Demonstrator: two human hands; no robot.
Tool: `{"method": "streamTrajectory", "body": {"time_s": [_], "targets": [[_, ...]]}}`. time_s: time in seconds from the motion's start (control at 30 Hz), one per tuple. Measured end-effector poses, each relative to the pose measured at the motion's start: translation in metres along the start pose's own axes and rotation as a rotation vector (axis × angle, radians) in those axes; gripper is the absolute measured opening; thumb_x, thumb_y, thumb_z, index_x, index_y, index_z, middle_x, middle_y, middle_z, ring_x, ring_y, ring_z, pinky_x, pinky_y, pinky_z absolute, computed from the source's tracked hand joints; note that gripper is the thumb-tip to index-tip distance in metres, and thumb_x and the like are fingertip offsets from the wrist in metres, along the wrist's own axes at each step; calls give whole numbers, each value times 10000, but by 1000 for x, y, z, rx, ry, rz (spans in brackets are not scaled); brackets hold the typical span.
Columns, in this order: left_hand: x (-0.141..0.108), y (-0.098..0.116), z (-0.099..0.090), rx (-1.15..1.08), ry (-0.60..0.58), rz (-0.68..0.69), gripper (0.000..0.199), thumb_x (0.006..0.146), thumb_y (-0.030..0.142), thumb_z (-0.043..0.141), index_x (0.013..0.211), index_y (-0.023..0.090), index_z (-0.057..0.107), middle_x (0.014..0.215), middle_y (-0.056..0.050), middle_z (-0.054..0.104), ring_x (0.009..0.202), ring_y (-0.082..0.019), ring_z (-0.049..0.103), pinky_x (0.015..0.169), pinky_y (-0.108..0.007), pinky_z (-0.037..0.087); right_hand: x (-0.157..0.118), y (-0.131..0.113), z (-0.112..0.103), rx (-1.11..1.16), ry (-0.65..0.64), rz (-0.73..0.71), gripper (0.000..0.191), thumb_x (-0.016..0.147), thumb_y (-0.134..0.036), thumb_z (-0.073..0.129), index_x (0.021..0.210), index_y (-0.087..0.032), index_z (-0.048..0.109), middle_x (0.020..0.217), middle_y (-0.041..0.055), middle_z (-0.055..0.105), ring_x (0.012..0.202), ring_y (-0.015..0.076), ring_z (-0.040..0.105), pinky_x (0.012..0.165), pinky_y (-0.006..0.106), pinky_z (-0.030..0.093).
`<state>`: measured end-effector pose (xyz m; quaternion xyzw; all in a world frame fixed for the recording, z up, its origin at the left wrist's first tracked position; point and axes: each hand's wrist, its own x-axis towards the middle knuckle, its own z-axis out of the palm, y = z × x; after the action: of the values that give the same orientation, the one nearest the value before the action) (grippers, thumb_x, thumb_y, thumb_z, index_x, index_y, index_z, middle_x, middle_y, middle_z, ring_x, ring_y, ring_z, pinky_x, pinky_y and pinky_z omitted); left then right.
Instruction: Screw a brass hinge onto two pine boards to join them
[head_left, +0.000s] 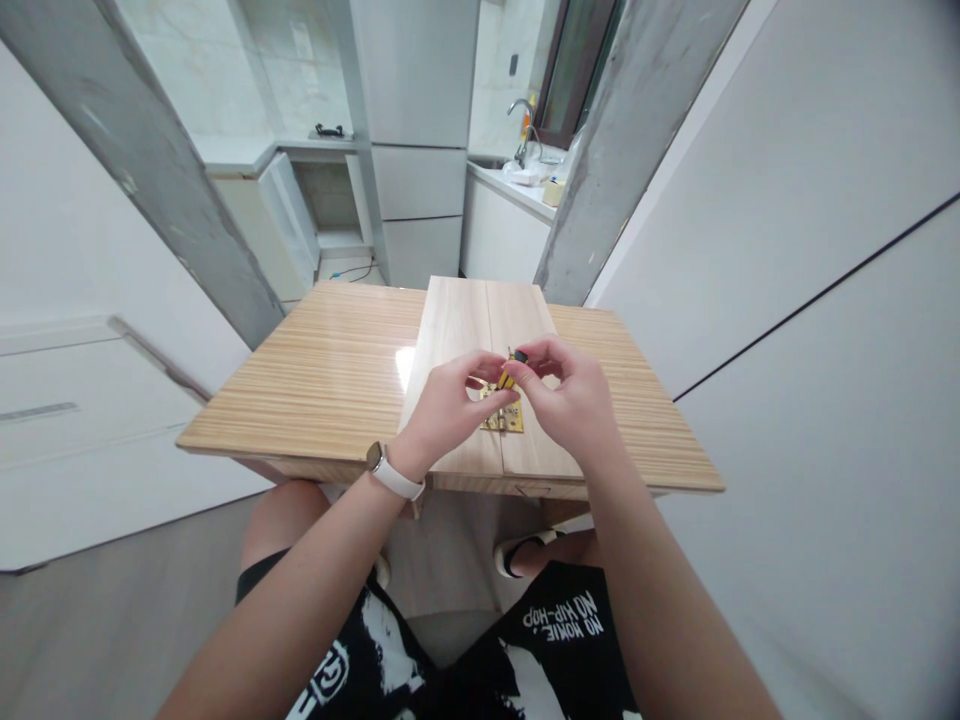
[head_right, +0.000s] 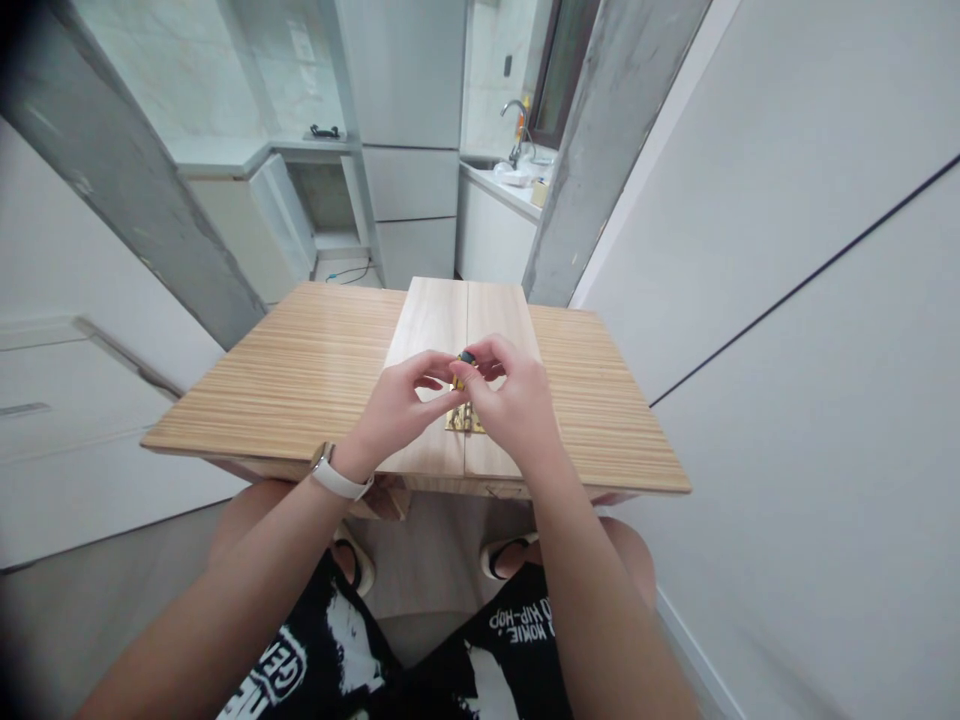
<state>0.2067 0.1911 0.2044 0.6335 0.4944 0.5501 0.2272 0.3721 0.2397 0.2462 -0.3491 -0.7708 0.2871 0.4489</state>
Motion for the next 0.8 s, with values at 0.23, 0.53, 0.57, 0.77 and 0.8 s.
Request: {"method": "streamTrajectory", "body": {"time_s": [0.23, 0.53, 0.57, 0.77, 0.8], "targets": [[1, 4, 14, 85, 109, 27, 64, 908, 217, 735, 916, 198, 675, 898, -15, 742, 819, -159, 689, 792, -306, 605, -9, -8, 18, -127, 178, -10, 146, 915, -322, 702, 835, -243, 609, 793, -1, 678, 748, 186, 620, 713, 341, 479], [1, 3, 8, 60, 66, 10, 92, 937, 253, 713, 878, 190, 681, 854, -21, 741, 796, -163, 693, 760, -299, 587, -3, -6, 12, -105, 100, 2, 202, 874, -375, 773, 834, -239, 630, 777, -11, 676, 745, 183, 631, 711, 342, 495], [0, 3, 6, 67, 71, 7, 117, 938, 272, 721, 866, 190, 679, 837, -19, 737, 785, -162, 690, 752, -298, 581, -2, -4, 9, -80, 58, 0, 197, 866, -385, 787, 872, -236, 657, 801, -6, 694, 761, 187, 647, 725, 349, 511], [2, 2, 5, 50, 65, 9, 131, 950, 313, 730, 904, 190, 722, 876, -32, 758, 816, -171, 696, 791, -321, 582, 5, 6, -6, 84, -134, -35, 301, 949, -321, 686, 1237, -244, 725, 1140, 66, 784, 1004, 223, 730, 868, 412, 593], [3, 2, 6, 47, 56, 14, 106, 949, 299, 728, 933, 194, 734, 907, -36, 769, 840, -175, 704, 814, -329, 583, 6, 8, -7, 106, -155, -32, 306, 962, -315, 664, 1253, -250, 730, 1182, 73, 784, 1036, 230, 733, 890, 426, 598]]}}
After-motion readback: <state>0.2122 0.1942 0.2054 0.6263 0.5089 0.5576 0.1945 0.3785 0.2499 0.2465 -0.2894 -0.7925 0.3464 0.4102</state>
